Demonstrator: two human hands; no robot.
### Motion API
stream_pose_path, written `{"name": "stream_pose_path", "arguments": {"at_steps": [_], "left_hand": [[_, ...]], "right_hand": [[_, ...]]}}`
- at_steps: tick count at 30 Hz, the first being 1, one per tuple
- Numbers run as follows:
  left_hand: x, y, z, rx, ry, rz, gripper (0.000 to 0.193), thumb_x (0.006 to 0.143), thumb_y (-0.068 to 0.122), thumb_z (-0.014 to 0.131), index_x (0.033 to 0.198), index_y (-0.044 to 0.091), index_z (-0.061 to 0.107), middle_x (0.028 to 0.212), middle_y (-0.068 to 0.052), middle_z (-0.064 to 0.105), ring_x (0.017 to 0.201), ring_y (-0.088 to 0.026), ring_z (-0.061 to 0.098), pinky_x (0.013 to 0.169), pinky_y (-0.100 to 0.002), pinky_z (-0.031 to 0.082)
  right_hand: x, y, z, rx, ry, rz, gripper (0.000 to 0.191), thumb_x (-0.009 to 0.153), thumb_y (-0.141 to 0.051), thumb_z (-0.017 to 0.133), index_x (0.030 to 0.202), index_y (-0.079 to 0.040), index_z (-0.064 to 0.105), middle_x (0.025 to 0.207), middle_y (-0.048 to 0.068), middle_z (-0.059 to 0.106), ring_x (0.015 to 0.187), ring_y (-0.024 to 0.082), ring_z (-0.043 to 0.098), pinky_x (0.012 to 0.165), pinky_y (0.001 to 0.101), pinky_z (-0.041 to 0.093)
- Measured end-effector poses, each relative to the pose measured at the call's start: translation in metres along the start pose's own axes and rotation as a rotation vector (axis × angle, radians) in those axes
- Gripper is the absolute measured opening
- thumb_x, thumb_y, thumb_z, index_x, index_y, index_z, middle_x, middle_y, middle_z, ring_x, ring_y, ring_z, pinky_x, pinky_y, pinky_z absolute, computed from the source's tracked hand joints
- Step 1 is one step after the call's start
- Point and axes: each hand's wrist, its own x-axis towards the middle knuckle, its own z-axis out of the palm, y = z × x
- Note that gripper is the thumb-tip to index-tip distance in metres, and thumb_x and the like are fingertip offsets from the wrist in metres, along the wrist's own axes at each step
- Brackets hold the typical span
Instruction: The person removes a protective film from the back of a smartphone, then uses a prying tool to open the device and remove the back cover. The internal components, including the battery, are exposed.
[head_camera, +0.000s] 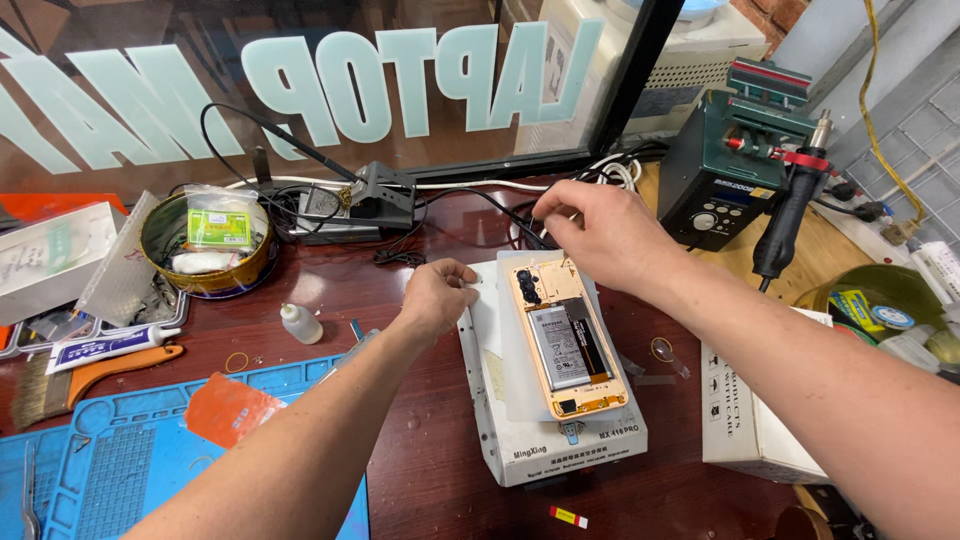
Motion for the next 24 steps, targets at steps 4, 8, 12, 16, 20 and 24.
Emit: {"name": "stream_pose_path", "arguments": {"at_steps": [4,8,12,16,20,24], "left_hand": [[-0.005,0.002,0.0,0.0,-0.04,-0.034,0.025,0.084,0.005,0.074,0.107,0.012,0.078,0.101,-0.002,0.075,0.081,-0.01,0.069,0.074,-0.027,0.059],[-0.011,0.004,0.002,-0.017,-0.051,-0.064,0.027,0.087,0.006,0.072,0.111,0.014,0.081,0.106,-0.003,0.076,0.079,-0.012,0.068,0.073,-0.028,0.059],[-0.015,0.008,0.002,-0.09,-0.023,-0.089,0.033,0.084,0.003,0.074,0.114,0.014,0.081,0.111,-0.008,0.074,0.08,-0.013,0.067,0.072,-0.03,0.06],[-0.02,0.018,-0.005,-0.087,0.04,-0.089,0.037,0.084,0.007,0.074,0.121,0.014,0.071,0.113,-0.006,0.074,0.086,-0.013,0.071,0.073,-0.03,0.061],[-0.028,0.038,-0.01,-0.043,0.16,-0.002,0.029,0.086,0.013,0.072,0.115,0.01,0.074,0.108,-0.01,0.077,0.089,-0.016,0.074,0.075,-0.031,0.06],[-0.043,0.061,0.0,0.003,0.158,0.146,0.025,0.084,0.021,0.074,0.106,0.008,0.077,0.099,-0.012,0.081,0.089,-0.02,0.077,0.082,-0.033,0.059]], "right_hand": [[-0.001,-0.003,-0.002,0.102,0.031,0.092,0.023,0.096,-0.011,0.054,0.11,-0.006,0.072,0.093,0.005,0.077,0.084,0.015,0.076,0.076,0.0303,0.059],[-0.003,-0.006,-0.004,0.074,0.028,0.006,0.026,0.092,-0.008,0.057,0.114,-0.008,0.071,0.095,0.006,0.075,0.086,0.015,0.074,0.076,0.03,0.057],[-0.005,-0.005,-0.007,0.061,0.017,0.059,0.026,0.093,-0.005,0.056,0.113,-0.008,0.073,0.097,0.005,0.076,0.087,0.016,0.075,0.077,0.0305,0.057],[-0.004,0.002,-0.009,-0.074,0.027,0.087,0.022,0.098,-0.007,0.059,0.114,-0.01,0.075,0.093,0.009,0.078,0.086,0.018,0.074,0.078,0.0319,0.057],[0.004,0.011,-0.009,0.218,-0.019,0.024,0.024,0.094,-0.002,0.055,0.111,-0.007,0.072,0.1,0.005,0.077,0.088,0.014,0.076,0.079,0.0293,0.059],[0.008,0.014,-0.011,0.133,-0.043,0.036,0.028,0.087,0.003,0.059,0.11,-0.006,0.073,0.099,0.006,0.079,0.089,0.015,0.076,0.079,0.0306,0.057]]}}
